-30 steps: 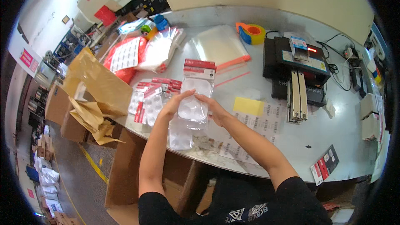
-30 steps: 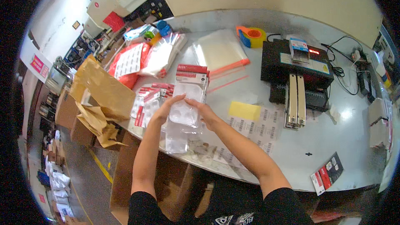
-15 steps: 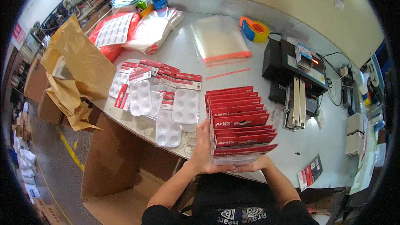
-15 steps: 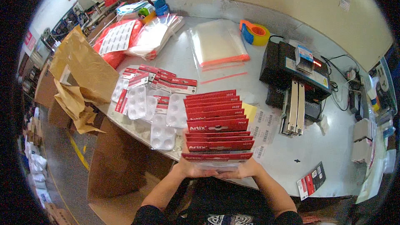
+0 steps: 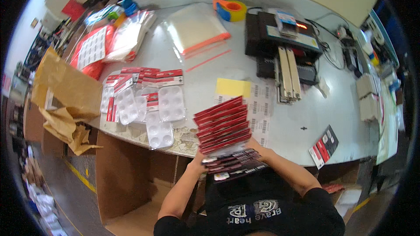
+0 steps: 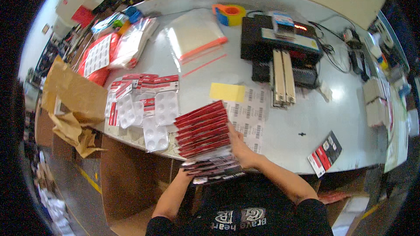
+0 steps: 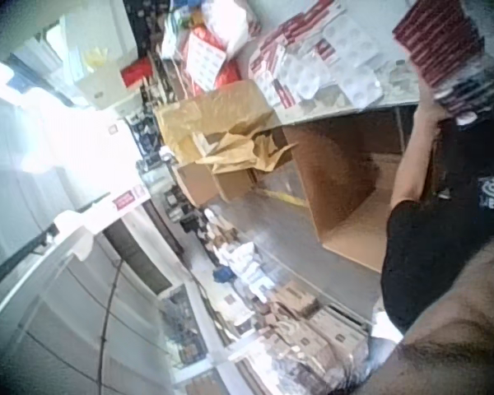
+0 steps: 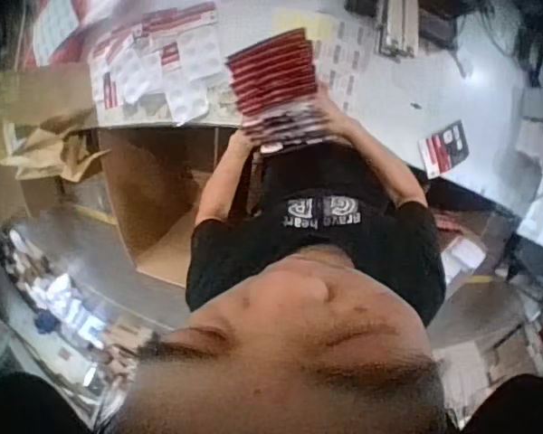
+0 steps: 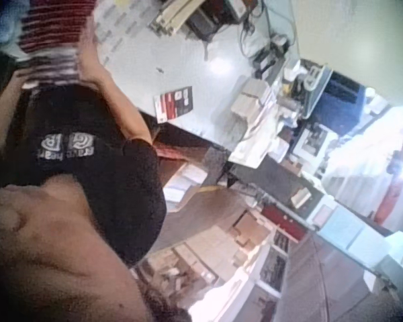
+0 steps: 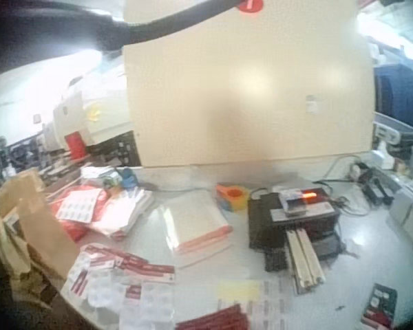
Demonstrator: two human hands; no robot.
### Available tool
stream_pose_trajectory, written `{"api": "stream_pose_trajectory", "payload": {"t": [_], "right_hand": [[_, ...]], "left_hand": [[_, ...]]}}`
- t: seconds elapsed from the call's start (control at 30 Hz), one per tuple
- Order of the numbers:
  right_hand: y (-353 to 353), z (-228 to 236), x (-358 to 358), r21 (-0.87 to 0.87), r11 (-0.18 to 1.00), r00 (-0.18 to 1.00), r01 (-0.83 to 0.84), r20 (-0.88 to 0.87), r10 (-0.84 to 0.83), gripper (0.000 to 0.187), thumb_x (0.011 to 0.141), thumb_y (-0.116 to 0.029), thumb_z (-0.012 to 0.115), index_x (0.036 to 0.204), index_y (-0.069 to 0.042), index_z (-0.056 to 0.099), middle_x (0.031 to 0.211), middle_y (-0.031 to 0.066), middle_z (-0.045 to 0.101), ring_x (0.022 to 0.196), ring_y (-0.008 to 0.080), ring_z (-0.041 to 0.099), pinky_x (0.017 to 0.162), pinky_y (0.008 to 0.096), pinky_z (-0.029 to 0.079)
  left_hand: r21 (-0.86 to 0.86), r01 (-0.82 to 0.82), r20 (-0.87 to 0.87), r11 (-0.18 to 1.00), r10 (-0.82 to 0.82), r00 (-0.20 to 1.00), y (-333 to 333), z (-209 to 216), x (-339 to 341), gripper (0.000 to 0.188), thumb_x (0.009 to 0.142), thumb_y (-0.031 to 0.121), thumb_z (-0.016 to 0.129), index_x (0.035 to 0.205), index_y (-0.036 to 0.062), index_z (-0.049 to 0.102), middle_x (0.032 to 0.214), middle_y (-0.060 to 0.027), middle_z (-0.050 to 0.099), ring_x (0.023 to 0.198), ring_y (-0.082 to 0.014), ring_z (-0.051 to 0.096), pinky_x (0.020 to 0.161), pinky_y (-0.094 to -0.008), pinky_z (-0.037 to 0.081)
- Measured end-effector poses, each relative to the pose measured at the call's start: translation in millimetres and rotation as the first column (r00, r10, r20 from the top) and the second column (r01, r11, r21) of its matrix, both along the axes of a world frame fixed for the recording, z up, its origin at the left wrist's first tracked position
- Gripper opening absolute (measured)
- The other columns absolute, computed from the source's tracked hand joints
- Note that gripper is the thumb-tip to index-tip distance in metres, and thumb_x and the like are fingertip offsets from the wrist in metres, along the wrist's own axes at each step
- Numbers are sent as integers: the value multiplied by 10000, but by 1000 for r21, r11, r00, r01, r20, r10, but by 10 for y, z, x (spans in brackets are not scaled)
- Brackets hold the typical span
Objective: The person tapes a cardboard box shut with a handheld tape dispenser, then moves to a workbench and packs multiple Artix plastic mixing palettes into clear plastic bags with red header cards. The person stacks the finished packages on the table.
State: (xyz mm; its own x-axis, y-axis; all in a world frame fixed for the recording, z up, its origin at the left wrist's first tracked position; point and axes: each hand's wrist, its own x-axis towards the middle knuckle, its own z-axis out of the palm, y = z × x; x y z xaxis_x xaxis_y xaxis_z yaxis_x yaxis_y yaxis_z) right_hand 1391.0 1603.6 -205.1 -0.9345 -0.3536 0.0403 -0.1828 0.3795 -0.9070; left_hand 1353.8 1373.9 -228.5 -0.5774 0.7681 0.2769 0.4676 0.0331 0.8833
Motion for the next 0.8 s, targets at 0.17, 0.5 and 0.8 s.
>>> {"api": "stream_pose_trajectory", "payload": {"t": [0.17, 0.5, 0.8], "right_hand": [[-183, 755, 186, 90, 989, 951, 121, -297, -89, 1280, 598, -442, 798, 1454, 39, -23, 1473, 272, 155, 1346, 391, 229, 1025, 488, 188], [-560, 1482, 834, 127, 841, 681, 526, -655, -327, 394, 586, -243, 813, 953, -155, 702, 934, -13, 538, 823, 153, 510, 761, 381, 251], [-578, 1518, 953, 140, 822, 673, 552, -657, -340, 369, 650, -225, 745, 1002, -137, 680, 968, -40, 585, 834, 134, 532, 751, 376, 245]], "left_hand": [[182, -236, 672, 955, 54, 738, 40, 364, 201, 857, 673, 313, 807, 1352, 15, 380, 1377, -144, 425, 1278, -286, 413, 1078, -447, 332], [697, -580, 716, 423, -464, 522, 516, 830, 592, 1009, 645, 432, 800, 1410, 14, 292, 1408, -126, 399, 1275, -300, 420, 1050, -453, 372], [691, -595, 720, 411, -465, 515, 539, 809, 513, 1024, 633, 426, 807, 1412, 14, 286, 1407, -128, 398, 1273, -299, 420, 1050, -451, 371]]}}
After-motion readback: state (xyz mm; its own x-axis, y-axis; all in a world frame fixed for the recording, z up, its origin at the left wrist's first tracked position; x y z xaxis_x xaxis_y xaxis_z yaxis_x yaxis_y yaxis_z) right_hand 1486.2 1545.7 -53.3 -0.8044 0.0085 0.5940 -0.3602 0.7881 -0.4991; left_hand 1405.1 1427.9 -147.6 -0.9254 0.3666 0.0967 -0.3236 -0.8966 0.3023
